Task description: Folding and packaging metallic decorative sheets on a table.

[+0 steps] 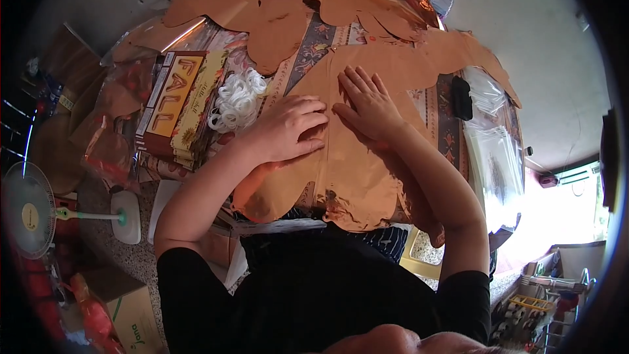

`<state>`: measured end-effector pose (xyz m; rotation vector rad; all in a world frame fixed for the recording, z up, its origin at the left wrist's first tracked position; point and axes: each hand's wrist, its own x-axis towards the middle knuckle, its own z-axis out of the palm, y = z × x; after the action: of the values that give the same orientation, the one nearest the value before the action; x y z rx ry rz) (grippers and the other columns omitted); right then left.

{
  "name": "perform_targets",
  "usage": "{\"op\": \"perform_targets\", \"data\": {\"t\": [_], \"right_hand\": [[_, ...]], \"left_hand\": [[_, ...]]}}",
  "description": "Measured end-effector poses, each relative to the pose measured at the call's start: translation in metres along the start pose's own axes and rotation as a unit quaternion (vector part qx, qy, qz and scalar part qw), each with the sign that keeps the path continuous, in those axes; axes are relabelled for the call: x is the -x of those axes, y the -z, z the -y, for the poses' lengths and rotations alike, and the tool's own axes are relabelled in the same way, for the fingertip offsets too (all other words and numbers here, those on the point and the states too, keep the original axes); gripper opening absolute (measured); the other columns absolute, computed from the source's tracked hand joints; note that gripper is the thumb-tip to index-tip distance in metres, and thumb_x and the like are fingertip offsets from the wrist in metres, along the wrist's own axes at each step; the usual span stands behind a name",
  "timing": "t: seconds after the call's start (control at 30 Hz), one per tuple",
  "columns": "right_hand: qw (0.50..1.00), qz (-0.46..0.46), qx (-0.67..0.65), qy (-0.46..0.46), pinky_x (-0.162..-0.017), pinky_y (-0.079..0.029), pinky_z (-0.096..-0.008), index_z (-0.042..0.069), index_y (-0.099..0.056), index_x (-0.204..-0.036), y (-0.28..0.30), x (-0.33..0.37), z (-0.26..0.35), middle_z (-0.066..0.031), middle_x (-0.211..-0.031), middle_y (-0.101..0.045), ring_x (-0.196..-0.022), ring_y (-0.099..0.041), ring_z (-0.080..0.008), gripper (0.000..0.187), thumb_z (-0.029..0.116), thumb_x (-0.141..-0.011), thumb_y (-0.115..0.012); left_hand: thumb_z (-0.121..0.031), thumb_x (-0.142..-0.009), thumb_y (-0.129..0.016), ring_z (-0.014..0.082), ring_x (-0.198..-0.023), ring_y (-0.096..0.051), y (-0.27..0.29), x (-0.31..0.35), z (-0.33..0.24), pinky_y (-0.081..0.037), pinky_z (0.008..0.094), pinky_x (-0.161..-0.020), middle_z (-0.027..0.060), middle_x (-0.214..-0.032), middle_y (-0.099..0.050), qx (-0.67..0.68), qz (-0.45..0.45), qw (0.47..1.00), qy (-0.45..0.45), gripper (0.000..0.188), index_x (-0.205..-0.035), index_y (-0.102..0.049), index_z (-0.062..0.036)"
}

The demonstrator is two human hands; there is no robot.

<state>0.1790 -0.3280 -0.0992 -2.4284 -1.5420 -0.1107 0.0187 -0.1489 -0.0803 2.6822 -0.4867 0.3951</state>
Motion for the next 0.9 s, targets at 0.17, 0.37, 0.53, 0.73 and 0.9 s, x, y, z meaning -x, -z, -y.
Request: {"op": "perform_targets", "data": {"t": [0.17,0.37,0.53,0.73,0.9], "right_hand": [[0.999,0.014,0.014,-0.032,-0.117,-0.012,-0.0512,0.005,-0.034,-0.146,-0.001,-0.004,0.008,-0.0166,-0.153,-0.030,-0.145,-0.020,-0.0320,0.071,0.049,-0.092,-0.049],[0.999,-0.005,0.020,-0.032,-0.116,-0.013,-0.0529,0.004,-0.034,-0.146,-0.005,-0.005,0.009,-0.0168,-0.153,-0.031,-0.145,-0.020,-0.0334,0.070,0.048,-0.093,-0.048],[0.999,-0.010,0.028,-0.032,-0.116,-0.013,-0.0524,0.002,-0.035,-0.145,-0.006,-0.004,0.012,-0.0174,-0.152,-0.031,-0.144,-0.021,-0.0343,0.071,0.048,-0.092,-0.048],[0.999,-0.021,0.019,-0.021,-0.116,-0.014,-0.0520,0.003,-0.036,-0.144,-0.005,-0.002,0.013,-0.0170,-0.152,-0.032,-0.143,-0.023,-0.0342,0.070,0.048,-0.092,-0.048],[0.999,-0.025,0.023,-0.018,-0.116,-0.014,-0.0524,0.004,-0.037,-0.144,-0.007,-0.003,0.013,-0.0168,-0.152,-0.033,-0.143,-0.025,-0.0341,0.069,0.048,-0.092,-0.048]], "left_hand": [[-0.031,-0.081,-0.072,0.0298,-0.127,-0.046,-0.002,0.002,0.003,-0.036,0.0425,-0.107,0.0122,-0.131,-0.053,0.010,0.008,1.000,0.012,0.045,-0.116,-0.061,-0.0049],[-0.034,-0.082,-0.072,0.0305,-0.126,-0.047,-0.003,0.003,0.003,-0.038,0.0428,-0.106,0.0122,-0.132,-0.052,0.006,-0.005,1.000,0.004,0.047,-0.117,-0.059,-0.0051],[-0.034,-0.082,-0.072,0.0316,-0.124,-0.048,-0.002,0.004,0.004,-0.039,0.0434,-0.104,0.0123,-0.130,-0.053,-0.001,-0.009,1.000,-0.014,0.045,-0.115,-0.059,-0.0054],[-0.033,-0.082,-0.072,0.0320,-0.123,-0.048,-0.003,0.005,0.004,-0.040,0.0436,-0.103,0.0122,-0.130,-0.052,0.016,-0.012,1.000,-0.010,0.043,-0.114,-0.060,-0.0065],[-0.032,-0.082,-0.072,0.0318,-0.124,-0.048,-0.005,0.004,0.006,-0.039,0.0439,-0.104,0.0125,-0.130,-0.052,0.012,-0.018,1.000,-0.014,0.045,-0.116,-0.060,-0.0062]]}}
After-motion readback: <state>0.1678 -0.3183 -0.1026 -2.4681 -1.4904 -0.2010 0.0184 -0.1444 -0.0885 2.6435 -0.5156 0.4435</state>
